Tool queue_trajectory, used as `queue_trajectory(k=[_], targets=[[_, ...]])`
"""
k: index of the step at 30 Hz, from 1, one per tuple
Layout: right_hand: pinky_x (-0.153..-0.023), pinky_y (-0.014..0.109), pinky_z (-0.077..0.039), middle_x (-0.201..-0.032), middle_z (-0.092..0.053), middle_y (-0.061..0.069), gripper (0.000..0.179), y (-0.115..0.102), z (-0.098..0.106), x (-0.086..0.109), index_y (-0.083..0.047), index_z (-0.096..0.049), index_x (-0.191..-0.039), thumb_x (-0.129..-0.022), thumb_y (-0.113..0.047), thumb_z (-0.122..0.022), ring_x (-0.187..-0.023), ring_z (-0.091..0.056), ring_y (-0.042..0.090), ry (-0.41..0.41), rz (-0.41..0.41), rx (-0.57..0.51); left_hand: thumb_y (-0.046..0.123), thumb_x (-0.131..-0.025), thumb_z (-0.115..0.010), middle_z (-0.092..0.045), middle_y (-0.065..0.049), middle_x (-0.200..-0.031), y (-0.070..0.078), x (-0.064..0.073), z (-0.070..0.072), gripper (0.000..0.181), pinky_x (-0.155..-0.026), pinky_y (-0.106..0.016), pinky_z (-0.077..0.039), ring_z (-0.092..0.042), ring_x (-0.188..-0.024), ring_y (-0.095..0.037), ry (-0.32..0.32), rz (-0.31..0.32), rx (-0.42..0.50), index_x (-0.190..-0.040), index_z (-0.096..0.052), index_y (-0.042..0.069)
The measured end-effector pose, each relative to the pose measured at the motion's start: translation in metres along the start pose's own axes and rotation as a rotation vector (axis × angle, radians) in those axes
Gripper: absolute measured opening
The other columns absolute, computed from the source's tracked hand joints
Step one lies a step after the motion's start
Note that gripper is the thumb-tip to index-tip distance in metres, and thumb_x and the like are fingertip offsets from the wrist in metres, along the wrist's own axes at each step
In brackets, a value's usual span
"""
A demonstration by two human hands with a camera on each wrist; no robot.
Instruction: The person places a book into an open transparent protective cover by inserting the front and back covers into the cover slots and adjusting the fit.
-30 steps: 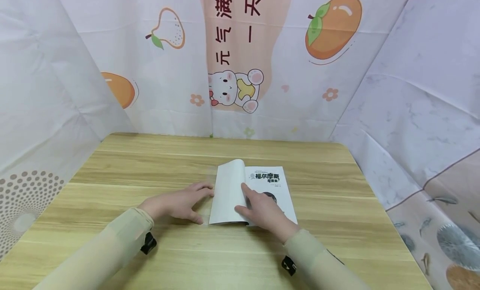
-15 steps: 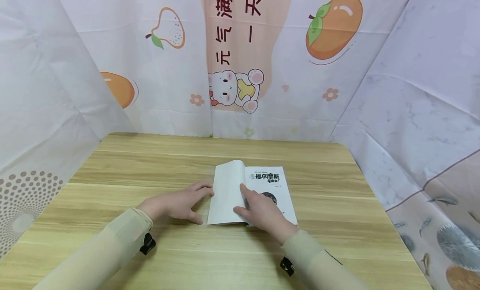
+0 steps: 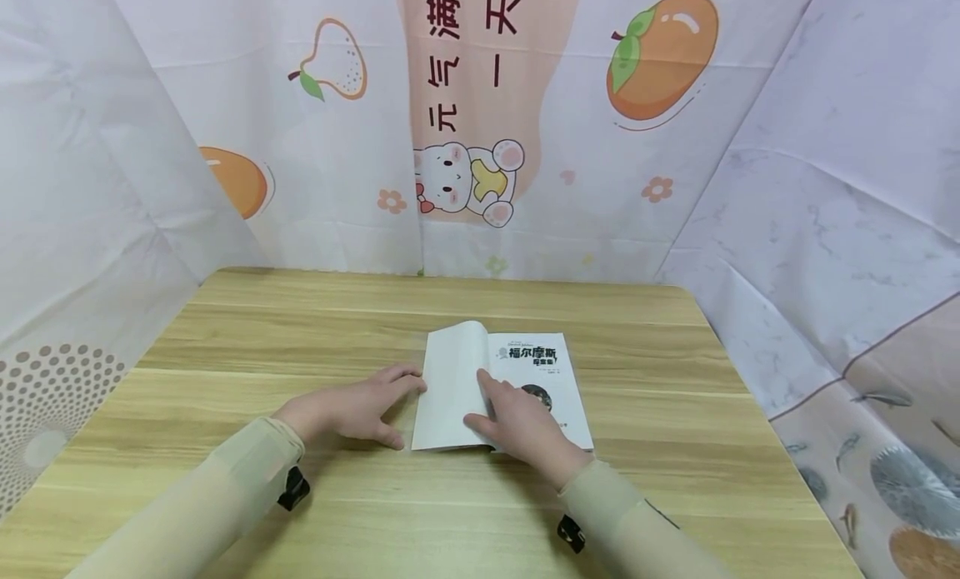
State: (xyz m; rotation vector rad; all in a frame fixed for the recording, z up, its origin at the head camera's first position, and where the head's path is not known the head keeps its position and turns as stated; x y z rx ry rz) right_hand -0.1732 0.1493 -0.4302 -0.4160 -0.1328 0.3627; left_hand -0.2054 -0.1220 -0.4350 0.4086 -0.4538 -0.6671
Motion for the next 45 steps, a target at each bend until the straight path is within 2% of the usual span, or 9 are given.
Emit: queue_trajectory(k=[10,17,24,45], targets=[[-0.098,0.052,-0.053,-0.133,-0.064,0.025,0.071,-0.0009,-0.0016,0.002,-0.003,-0.046,-0.152,-0.095,-0.039,-0.071,-0.114,-0.066,0.04,0.024,0.016,0.009,0.034,-0.087,-0.083,-0.025,-0.004,-0.163,0.0003,0.0,-0.0001,0.081,-0.117,-0.044,-0.036,-0.031,-0.148,-0.025,0.003,0.006,0.012,-0.153,-0.039,0.017],[-0.097,0.051,-0.053,-0.131,-0.065,0.024,0.07,-0.0019,-0.0035,0.0019,-0.003,-0.046,-0.151,-0.096,-0.038,-0.071,-0.113,-0.067,0.039,0.028,0.013,-0.004,0.035,-0.087,-0.083,-0.024,-0.004,-0.164,-0.0006,0.0002,-0.0015,0.082,-0.117,-0.044,-0.036,-0.03,-0.149,-0.025,0.004,0.015,0.019,-0.154,-0.039,0.018],[-0.101,0.055,-0.05,-0.136,-0.062,0.027,0.069,-0.005,-0.0021,0.0037,-0.002,-0.048,-0.15,-0.096,-0.037,-0.072,-0.123,-0.062,0.044,0.032,0.014,0.011,0.033,-0.087,-0.083,-0.023,-0.004,-0.164,0.0005,0.0016,-0.0011,0.081,-0.118,-0.043,-0.036,-0.029,-0.15,-0.024,0.005,0.008,0.021,-0.153,-0.039,0.018],[-0.106,0.06,-0.045,-0.14,-0.06,0.024,0.071,-0.0087,-0.0053,0.0024,-0.001,-0.048,-0.15,-0.096,-0.04,-0.07,-0.131,-0.056,0.044,0.018,0.021,0.072,0.035,-0.088,-0.082,-0.021,-0.005,-0.167,0.0028,0.0014,-0.0007,0.082,-0.119,-0.045,-0.034,-0.027,-0.152,-0.026,0.0,0.033,0.013,-0.155,-0.038,0.019]])
Point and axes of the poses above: each hand's wrist, its own x-axis away from the middle knuckle, its own z-axis out of the back of the hand, y = z × x, the point moved 1 cm from there along -x, towards the middle knuckle
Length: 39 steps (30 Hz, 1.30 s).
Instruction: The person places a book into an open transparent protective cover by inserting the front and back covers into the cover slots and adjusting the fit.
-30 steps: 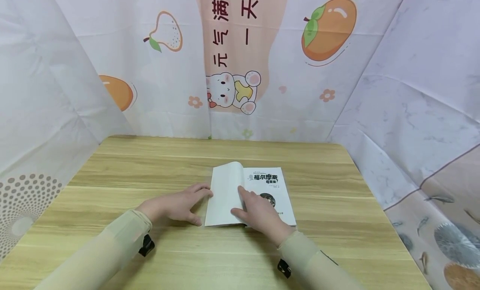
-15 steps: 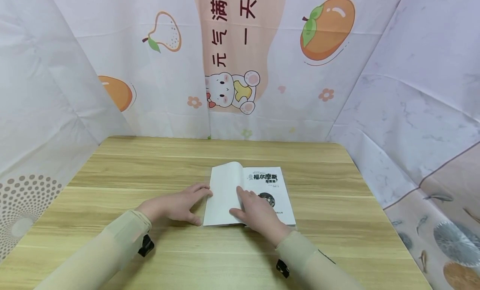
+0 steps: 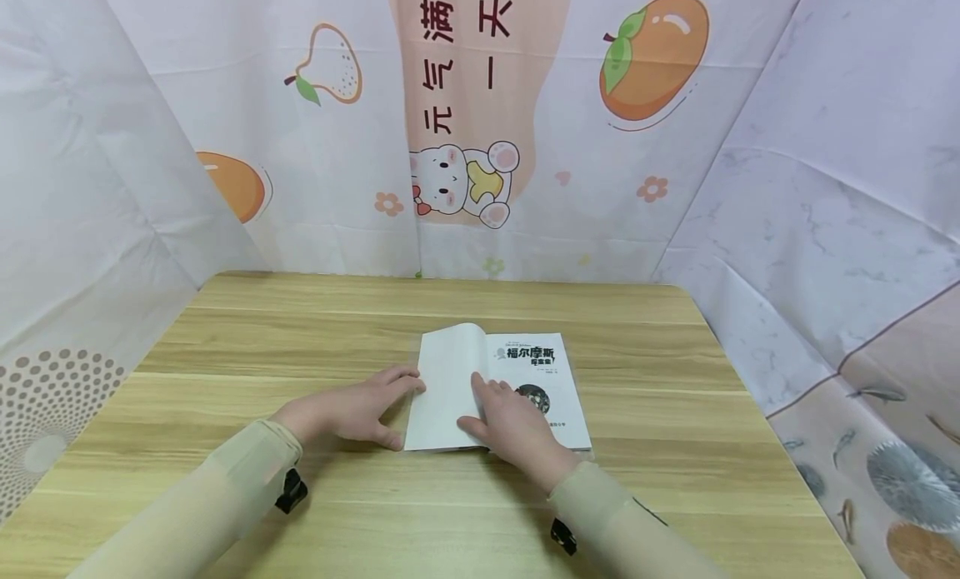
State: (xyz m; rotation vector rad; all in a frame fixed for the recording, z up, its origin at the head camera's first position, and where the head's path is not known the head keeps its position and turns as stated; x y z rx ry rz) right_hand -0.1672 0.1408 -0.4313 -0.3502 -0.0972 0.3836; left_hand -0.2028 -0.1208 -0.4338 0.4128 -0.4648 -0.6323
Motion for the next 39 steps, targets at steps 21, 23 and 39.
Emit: queue_trajectory(k=[21,23,39], targets=[[-0.107,0.062,-0.043,-0.145,-0.053,0.03,0.063,-0.005,-0.002,0.004,0.003,-0.051,-0.146,-0.101,-0.038,-0.064,-0.137,-0.048,0.048,-0.015,0.046,0.051,0.03,-0.088,-0.082,-0.02,-0.007,-0.166,0.0,0.001,-0.001,0.082,-0.116,-0.047,-0.037,-0.028,-0.15,-0.029,0.007,-0.009,-0.004,-0.156,-0.037,0.021],[-0.107,0.062,-0.044,-0.144,-0.053,0.031,0.06,-0.006,-0.001,0.004,0.004,-0.053,-0.145,-0.101,-0.036,-0.064,-0.136,-0.049,0.049,-0.01,0.057,0.06,0.03,-0.089,-0.081,-0.02,-0.008,-0.167,0.001,0.002,-0.001,0.082,-0.117,-0.047,-0.037,-0.028,-0.151,-0.029,0.007,-0.011,-0.01,-0.157,-0.037,0.02],[-0.104,0.059,-0.048,-0.136,-0.058,0.032,0.047,-0.002,-0.007,0.006,0.003,-0.062,-0.136,-0.1,-0.028,-0.066,-0.128,-0.055,0.052,0.027,0.14,0.154,0.042,-0.098,-0.067,-0.024,-0.009,-0.168,0.012,-0.01,-0.007,0.072,-0.125,-0.048,-0.022,-0.018,-0.156,-0.031,0.06,-0.09,-0.204,-0.158,-0.039,0.014]])
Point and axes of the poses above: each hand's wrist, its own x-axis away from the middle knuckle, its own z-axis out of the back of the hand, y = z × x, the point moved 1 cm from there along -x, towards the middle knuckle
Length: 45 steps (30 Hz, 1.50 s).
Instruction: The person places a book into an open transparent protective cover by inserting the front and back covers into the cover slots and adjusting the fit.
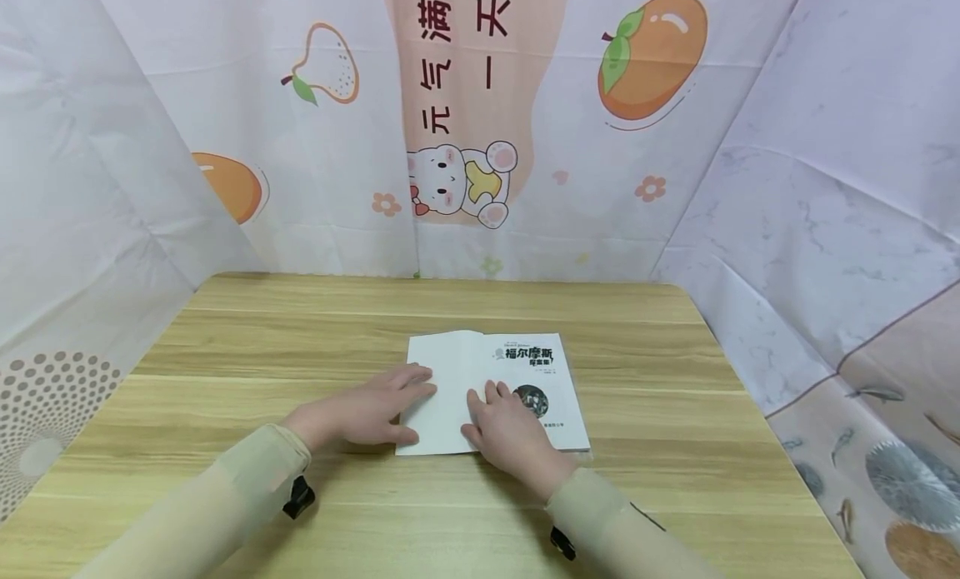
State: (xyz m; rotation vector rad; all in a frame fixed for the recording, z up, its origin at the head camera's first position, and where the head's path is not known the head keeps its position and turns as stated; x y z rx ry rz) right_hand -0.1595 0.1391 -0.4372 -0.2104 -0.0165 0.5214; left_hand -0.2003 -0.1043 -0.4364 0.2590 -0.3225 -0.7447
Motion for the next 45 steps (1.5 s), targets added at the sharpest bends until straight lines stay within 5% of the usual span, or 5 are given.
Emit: queue_trajectory(k=[7,19,33,40,45], targets=[[-0.105,0.062,-0.046,-0.142,-0.053,0.034,0.053,0.004,0.002,0.0,0.002,-0.058,-0.14,-0.1,-0.03,-0.067,-0.132,-0.052,0.052,-0.03,0.008,-0.021,0.045,-0.099,-0.062,-0.014,-0.001,-0.172,0.016,-0.012,-0.004,0.077,-0.126,-0.043,-0.018,-0.012,-0.158,-0.03,-0.016,-0.086,-0.112,-0.162,-0.03,0.015],[-0.112,0.058,-0.041,-0.149,-0.051,0.026,0.054,0.021,0.012,-0.003,-0.001,-0.059,-0.142,-0.097,-0.029,-0.07,-0.139,-0.048,0.043,-0.127,-0.073,-0.196,0.055,-0.1,-0.057,-0.012,0.004,-0.172,0.025,-0.018,-0.007,0.08,-0.125,-0.046,-0.022,-0.019,-0.156,-0.034,-0.033,-0.089,-0.154,-0.165,-0.022,0.025],[-0.094,0.046,-0.053,-0.126,-0.071,0.012,0.041,0.066,0.032,-0.003,-0.008,-0.066,-0.135,-0.098,-0.025,-0.068,-0.107,-0.066,0.022,-0.137,-0.092,-0.243,0.059,-0.099,-0.055,-0.013,0.006,-0.172,0.026,-0.018,-0.008,0.074,-0.125,-0.046,-0.022,-0.021,-0.156,-0.032,-0.066,-0.065,-0.209,-0.163,-0.021,0.042],[-0.115,0.059,-0.035,-0.154,-0.045,0.027,0.064,0.093,0.026,0.001,0.002,-0.044,-0.152,-0.098,-0.022,-0.069,-0.142,-0.042,0.046,-0.126,-0.184,-0.281,0.057,-0.099,-0.056,-0.012,0.006,-0.172,0.024,-0.015,-0.006,0.074,-0.126,-0.046,-0.02,-0.02,-0.156,-0.033,-0.089,-0.056,-0.205,-0.163,-0.021,0.041],[-0.117,0.065,-0.025,-0.163,-0.014,0.036,0.091,0.107,0.019,0.004,0.007,-0.024,-0.158,-0.096,-0.041,-0.07,-0.145,-0.027,0.056,-0.134,-0.254,-0.296,0.057,-0.099,-0.057,-0.012,0.006,-0.172,0.019,-0.013,-0.005,0.075,-0.126,-0.045,-0.019,-0.02,-0.156,-0.034,-0.102,-0.06,-0.207,-0.163,-0.021,0.041]])
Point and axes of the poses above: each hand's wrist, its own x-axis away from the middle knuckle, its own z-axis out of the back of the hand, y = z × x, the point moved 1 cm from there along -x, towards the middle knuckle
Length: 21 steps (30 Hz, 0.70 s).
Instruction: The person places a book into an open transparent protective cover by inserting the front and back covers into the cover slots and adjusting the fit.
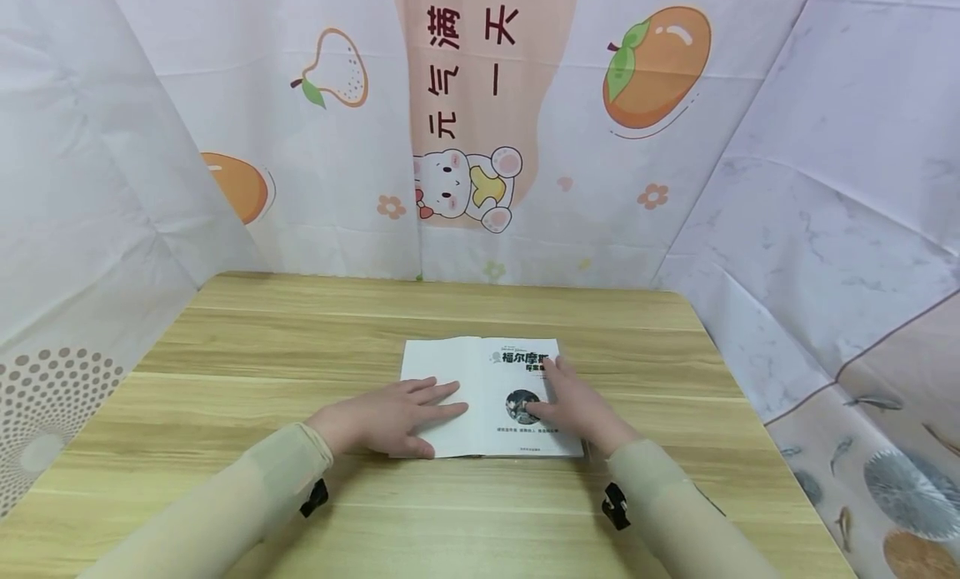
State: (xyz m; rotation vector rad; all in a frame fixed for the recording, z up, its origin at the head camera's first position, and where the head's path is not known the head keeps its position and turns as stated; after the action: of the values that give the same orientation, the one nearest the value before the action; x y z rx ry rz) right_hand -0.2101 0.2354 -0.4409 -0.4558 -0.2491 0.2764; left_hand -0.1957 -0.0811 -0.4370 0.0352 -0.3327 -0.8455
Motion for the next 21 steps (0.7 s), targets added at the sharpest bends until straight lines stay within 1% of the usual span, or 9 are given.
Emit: queue_trajectory(k=[2,4,7,9,11,15,17,19,21], targets=[[-0.117,0.065,-0.025,-0.163,-0.009,0.037,0.098,0.002,-0.001,0.0,0.007,-0.02,-0.159,-0.095,-0.048,-0.07,-0.144,-0.027,0.057,0.0,-0.026,0.006,0.056,-0.099,-0.058,-0.012,0.007,-0.172,-0.001,0.0,0.0,0.075,-0.126,-0.046,-0.018,-0.02,-0.156,-0.033,-0.005,-0.001,0.011,-0.163,-0.022,0.042],[-0.117,0.066,-0.025,-0.162,-0.009,0.038,0.1,0.001,-0.001,0.001,0.007,-0.019,-0.159,-0.094,-0.05,-0.07,-0.144,-0.027,0.058,0.005,-0.036,0.009,0.056,-0.098,-0.059,-0.012,0.007,-0.172,-0.003,0.001,0.001,0.075,-0.126,-0.046,-0.018,-0.019,-0.156,-0.033,-0.01,-0.001,0.022,-0.162,-0.022,0.042],[-0.116,0.069,-0.022,-0.16,-0.016,0.039,0.098,-0.002,-0.002,0.0,0.006,-0.024,-0.159,-0.092,-0.049,-0.072,-0.145,-0.02,0.061,0.023,-0.039,0.013,0.055,-0.098,-0.06,-0.012,0.007,-0.172,-0.006,0.002,0.002,0.075,-0.126,-0.047,-0.017,-0.018,-0.157,-0.032,-0.014,-0.001,0.032,-0.162,-0.024,0.041],[-0.114,0.071,-0.023,-0.158,-0.023,0.039,0.096,-0.005,-0.003,-0.001,0.006,-0.029,-0.157,-0.091,-0.047,-0.074,-0.144,-0.02,0.063,0.045,-0.03,0.02,0.054,-0.097,-0.061,-0.013,0.008,-0.172,-0.008,0.004,0.003,0.075,-0.126,-0.047,-0.017,-0.017,-0.157,-0.032,-0.017,0.003,0.039,-0.162,-0.025,0.041],[-0.113,0.072,-0.027,-0.156,-0.03,0.039,0.095,-0.008,-0.005,-0.002,0.007,-0.032,-0.156,-0.09,-0.046,-0.075,-0.142,-0.023,0.064,0.063,-0.022,0.034,0.053,-0.097,-0.063,-0.013,0.008,-0.172,-0.01,0.005,0.003,0.075,-0.126,-0.048,-0.017,-0.016,-0.157,-0.032,-0.022,0.007,0.049,-0.162,-0.026,0.041],[-0.113,0.068,-0.031,-0.154,-0.036,0.037,0.093,-0.012,-0.008,-0.004,0.007,-0.033,-0.155,-0.09,-0.044,-0.077,-0.142,-0.03,0.059,0.082,-0.015,0.04,0.05,-0.096,-0.066,-0.015,0.008,-0.171,-0.014,0.009,0.005,0.076,-0.126,-0.048,-0.016,-0.015,-0.157,-0.031,-0.034,0.017,0.072,-0.161,-0.029,0.04],[-0.113,0.068,-0.031,-0.154,-0.036,0.037,0.094,-0.014,-0.009,-0.004,0.007,-0.034,-0.155,-0.089,-0.044,-0.077,-0.142,-0.032,0.058,0.09,-0.011,0.03,0.048,-0.095,-0.069,-0.017,0.008,-0.171,-0.015,0.01,0.006,0.076,-0.126,-0.047,-0.018,-0.016,-0.157,-0.03,-0.037,0.027,0.07,-0.16,-0.031,0.04],[-0.115,0.068,-0.028,-0.155,-0.034,0.037,0.094,-0.015,-0.011,-0.003,0.006,-0.034,-0.155,-0.088,-0.043,-0.078,-0.143,-0.03,0.058,0.095,-0.011,0.01,0.045,-0.093,-0.071,-0.02,0.008,-0.17,-0.016,0.01,0.008,0.076,-0.125,-0.046,-0.02,-0.019,-0.156,-0.029,-0.035,0.036,0.062,-0.159,-0.034,0.039],[-0.115,0.068,-0.026,-0.155,-0.033,0.038,0.094,-0.016,-0.012,-0.003,0.007,-0.035,-0.154,-0.088,-0.042,-0.079,-0.143,-0.029,0.058,0.1,-0.004,-0.009,0.044,-0.092,-0.072,-0.026,0.006,-0.168,-0.015,0.009,0.011,0.074,-0.123,-0.046,-0.026,-0.026,-0.154,-0.028,-0.021,0.049,0.058,-0.157,-0.039,0.038]])
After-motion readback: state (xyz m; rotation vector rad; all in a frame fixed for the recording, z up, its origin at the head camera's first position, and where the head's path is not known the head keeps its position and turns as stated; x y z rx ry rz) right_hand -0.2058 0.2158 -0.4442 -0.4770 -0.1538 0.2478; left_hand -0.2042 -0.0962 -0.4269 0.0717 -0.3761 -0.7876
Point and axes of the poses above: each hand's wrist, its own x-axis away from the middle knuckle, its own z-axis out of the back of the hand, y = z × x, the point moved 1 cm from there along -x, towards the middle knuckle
